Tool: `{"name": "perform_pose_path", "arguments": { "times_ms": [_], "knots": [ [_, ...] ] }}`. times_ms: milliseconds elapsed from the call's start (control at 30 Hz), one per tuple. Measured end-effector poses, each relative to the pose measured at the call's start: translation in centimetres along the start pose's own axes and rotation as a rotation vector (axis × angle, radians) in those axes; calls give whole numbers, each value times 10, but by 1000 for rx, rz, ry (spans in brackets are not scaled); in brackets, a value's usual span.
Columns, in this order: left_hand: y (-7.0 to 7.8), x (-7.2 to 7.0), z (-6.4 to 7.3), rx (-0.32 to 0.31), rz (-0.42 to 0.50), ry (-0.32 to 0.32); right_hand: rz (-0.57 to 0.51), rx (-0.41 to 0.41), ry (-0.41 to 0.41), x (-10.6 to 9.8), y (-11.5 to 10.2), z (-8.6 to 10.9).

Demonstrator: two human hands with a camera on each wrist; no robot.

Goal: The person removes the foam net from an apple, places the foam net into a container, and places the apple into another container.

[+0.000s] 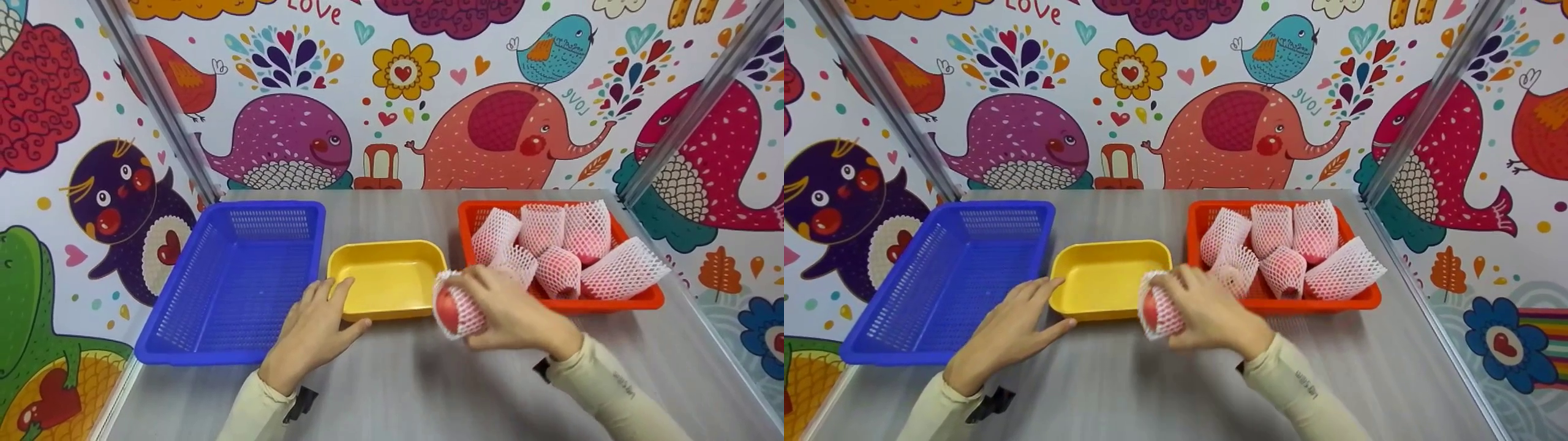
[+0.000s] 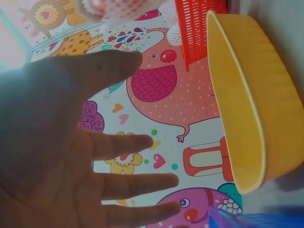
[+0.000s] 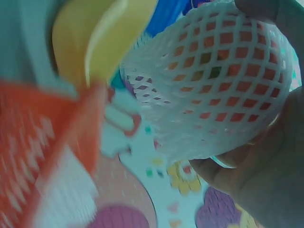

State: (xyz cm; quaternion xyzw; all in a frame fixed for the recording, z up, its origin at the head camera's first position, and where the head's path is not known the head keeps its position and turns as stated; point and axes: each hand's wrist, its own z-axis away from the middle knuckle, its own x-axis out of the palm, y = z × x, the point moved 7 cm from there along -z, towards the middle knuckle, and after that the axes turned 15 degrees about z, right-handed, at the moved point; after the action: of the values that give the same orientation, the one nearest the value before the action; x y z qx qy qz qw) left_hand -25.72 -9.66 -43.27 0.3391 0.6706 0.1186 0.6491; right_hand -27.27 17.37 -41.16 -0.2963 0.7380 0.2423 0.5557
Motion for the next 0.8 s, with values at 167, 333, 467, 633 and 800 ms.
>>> {"name": "perform_pose_path", "arguments": {
  "times_ms": [167, 333, 467, 633, 800],
  "knots": [
    [0, 2, 2, -2, -7, -1, -5, -96, 3, 37, -31, -1],
    [0, 5, 3, 9, 4, -7, 11, -156, -53, 69, -55, 2],
    [1, 6, 4, 10, 7, -8, 35, -180, -107, 89, -66, 6],
    [0, 7, 5, 7, 11, -10, 52, -194, -138, 101, -74, 9],
    [-1, 9, 7, 7, 10, -19, 64, -185, -155, 105, -77, 9]
  ]
}}
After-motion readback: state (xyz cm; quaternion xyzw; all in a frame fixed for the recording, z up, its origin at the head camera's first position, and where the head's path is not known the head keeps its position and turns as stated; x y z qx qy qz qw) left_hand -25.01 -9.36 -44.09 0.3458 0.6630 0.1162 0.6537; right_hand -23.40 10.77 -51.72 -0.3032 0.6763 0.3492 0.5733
